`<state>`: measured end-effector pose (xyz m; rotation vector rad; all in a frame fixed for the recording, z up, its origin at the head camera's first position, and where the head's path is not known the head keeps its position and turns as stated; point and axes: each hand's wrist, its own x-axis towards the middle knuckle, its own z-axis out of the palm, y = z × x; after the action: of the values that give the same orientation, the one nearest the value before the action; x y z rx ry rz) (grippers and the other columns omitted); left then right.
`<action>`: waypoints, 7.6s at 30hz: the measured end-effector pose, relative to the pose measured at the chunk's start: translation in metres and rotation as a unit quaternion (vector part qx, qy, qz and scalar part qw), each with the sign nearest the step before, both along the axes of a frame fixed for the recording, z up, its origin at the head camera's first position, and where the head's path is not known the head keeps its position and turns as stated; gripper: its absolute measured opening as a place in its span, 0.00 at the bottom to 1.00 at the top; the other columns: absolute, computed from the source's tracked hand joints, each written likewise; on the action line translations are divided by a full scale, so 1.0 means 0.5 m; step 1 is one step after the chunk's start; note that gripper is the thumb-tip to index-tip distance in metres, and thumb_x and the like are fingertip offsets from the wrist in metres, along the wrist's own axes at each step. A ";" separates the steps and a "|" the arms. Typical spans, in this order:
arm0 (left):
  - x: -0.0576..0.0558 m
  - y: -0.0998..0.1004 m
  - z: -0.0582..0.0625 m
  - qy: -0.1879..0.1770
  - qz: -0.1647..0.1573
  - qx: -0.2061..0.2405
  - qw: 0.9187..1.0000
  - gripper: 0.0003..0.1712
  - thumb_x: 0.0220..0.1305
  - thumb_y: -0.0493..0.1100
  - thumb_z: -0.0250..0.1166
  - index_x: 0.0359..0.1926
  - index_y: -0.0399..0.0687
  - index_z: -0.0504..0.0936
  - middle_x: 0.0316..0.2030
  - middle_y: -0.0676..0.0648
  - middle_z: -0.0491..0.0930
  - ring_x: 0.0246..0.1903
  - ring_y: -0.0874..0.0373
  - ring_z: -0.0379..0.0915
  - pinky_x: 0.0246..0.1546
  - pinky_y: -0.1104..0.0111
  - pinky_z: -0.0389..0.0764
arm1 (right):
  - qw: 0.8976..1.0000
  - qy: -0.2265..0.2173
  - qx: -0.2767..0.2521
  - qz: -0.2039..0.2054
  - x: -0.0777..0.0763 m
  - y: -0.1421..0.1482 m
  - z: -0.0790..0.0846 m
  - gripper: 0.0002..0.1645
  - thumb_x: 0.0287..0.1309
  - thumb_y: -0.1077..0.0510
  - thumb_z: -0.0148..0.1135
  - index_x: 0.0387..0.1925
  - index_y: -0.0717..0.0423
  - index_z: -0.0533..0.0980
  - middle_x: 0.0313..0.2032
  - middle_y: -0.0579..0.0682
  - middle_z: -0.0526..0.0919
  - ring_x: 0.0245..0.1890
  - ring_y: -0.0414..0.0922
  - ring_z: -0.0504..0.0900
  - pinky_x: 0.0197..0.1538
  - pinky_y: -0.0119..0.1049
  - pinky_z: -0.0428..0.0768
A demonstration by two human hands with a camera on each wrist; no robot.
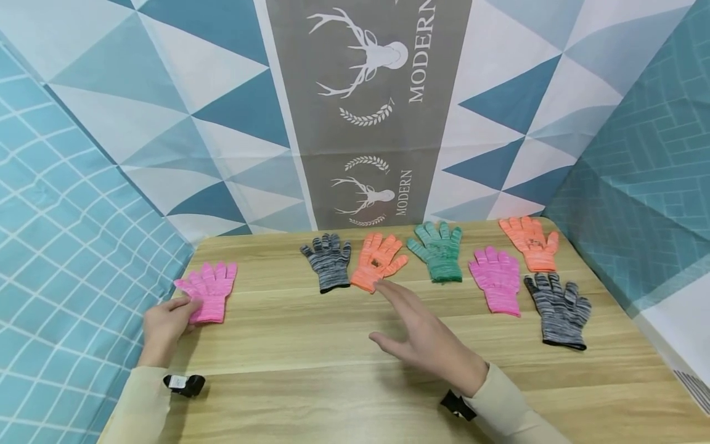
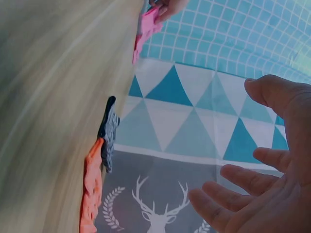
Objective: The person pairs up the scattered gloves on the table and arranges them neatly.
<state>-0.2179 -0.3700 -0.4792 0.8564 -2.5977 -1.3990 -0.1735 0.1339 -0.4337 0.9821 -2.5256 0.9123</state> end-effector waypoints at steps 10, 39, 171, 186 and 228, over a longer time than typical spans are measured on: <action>0.017 0.041 0.050 0.072 -0.034 0.067 0.995 0.34 0.70 0.50 0.67 0.67 0.33 0.72 0.29 0.71 0.85 0.28 0.75 0.82 0.33 0.76 0.84 | 0.995 -0.079 -0.032 -0.042 -0.019 0.044 0.012 0.51 0.62 0.46 0.73 0.79 0.49 0.58 0.76 0.53 0.66 0.74 0.55 0.67 0.69 0.56 0.73; 0.093 0.083 0.118 0.185 -0.062 0.145 0.970 0.43 0.72 0.44 0.66 0.76 0.27 0.56 0.50 0.63 0.82 0.35 0.78 0.83 0.37 0.81 0.82 | 0.959 -0.135 -0.086 -0.234 -0.111 0.306 -0.075 0.42 0.70 0.51 0.64 0.74 0.70 0.60 0.68 0.75 0.68 0.62 0.72 0.73 0.56 0.66 0.79; 0.158 0.562 -0.033 0.029 -0.353 0.368 0.859 0.36 0.75 0.28 0.52 0.75 0.18 0.47 0.69 0.22 0.64 0.65 0.32 0.71 0.55 0.56 0.83 | 0.942 -0.040 -0.011 -0.334 -0.062 0.315 0.031 0.16 0.65 0.54 0.69 0.43 0.65 0.86 0.34 0.61 0.89 0.30 0.49 0.82 0.25 0.30 0.73; 0.168 0.525 -0.023 -0.003 -0.356 0.270 0.894 0.46 0.73 0.37 0.60 0.78 0.25 0.42 0.27 0.40 0.86 0.23 0.59 0.79 0.23 0.66 0.85 | 0.962 -0.033 -0.021 -0.270 -0.057 0.270 0.017 0.08 0.65 0.58 0.69 0.37 0.61 0.87 0.28 0.54 0.88 0.24 0.39 0.79 0.24 0.30 0.74; 0.155 0.398 -0.003 0.071 -0.270 0.131 0.951 0.32 0.71 0.36 0.65 0.72 0.35 0.67 0.55 0.33 0.82 0.34 0.50 0.85 0.25 0.64 0.85 | 0.984 -0.145 -0.067 -0.077 -0.018 0.029 -0.067 0.04 0.58 0.65 0.72 0.31 0.56 0.83 0.28 0.45 0.87 0.29 0.33 0.82 0.34 0.28 0.84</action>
<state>-0.1402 -0.1709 -0.4808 0.0296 -2.6812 -1.8783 -0.1824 0.1486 -0.4674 0.6434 -2.6837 1.2361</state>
